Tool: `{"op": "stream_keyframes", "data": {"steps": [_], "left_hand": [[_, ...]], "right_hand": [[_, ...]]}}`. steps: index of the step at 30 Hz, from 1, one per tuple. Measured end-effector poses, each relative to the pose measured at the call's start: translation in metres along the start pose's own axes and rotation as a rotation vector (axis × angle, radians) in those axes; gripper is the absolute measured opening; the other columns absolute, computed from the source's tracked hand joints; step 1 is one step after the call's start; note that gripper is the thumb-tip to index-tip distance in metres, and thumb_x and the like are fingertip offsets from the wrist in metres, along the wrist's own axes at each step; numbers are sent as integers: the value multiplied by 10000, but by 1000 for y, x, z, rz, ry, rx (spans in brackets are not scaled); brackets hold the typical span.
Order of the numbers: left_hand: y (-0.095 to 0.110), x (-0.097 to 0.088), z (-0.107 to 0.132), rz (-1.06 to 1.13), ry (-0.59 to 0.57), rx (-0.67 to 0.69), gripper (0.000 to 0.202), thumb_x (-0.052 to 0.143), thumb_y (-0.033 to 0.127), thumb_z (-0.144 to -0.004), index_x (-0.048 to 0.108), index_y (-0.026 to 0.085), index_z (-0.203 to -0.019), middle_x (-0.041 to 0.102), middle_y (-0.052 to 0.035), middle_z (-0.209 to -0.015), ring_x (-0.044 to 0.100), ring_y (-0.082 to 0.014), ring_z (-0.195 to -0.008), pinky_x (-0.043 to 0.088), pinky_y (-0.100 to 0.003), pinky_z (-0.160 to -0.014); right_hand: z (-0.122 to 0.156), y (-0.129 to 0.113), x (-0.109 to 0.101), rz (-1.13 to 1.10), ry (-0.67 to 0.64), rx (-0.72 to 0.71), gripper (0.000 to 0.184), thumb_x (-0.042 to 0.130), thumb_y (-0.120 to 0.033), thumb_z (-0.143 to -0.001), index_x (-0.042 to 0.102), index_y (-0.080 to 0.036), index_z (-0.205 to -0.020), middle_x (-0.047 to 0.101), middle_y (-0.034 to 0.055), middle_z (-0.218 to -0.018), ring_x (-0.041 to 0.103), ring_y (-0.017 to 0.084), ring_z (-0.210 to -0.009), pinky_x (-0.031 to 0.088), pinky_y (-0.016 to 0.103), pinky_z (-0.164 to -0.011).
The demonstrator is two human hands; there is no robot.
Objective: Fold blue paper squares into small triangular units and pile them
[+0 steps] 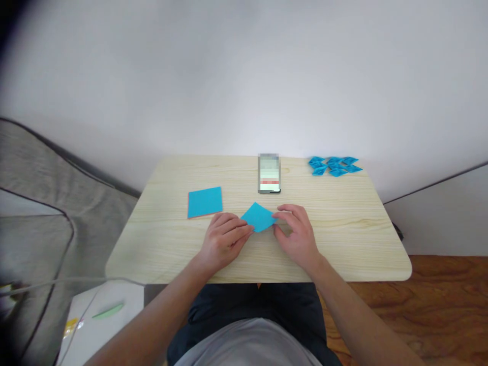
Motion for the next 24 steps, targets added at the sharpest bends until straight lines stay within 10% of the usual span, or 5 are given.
{"op": "stream_keyframes", "data": {"steps": [24], "left_hand": [[11, 21, -2, 118, -256, -26, 124, 577, 211, -966, 694, 247, -982, 760, -29, -1120, 662, -194, -1117, 403, -432, -1060]], "right_hand": [[28, 11, -15, -4, -293, -2, 211, 668, -205, -882, 687, -308, -1064, 743, 32, -1084, 659, 265, -1078, 505, 498, -984]]}}
Point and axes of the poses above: each hand's wrist, its own z-axis away from the middle knuckle, its own x-axis out of the palm, y = z × x, the point moved 3 cm from there along -z, towards the middle knuckle
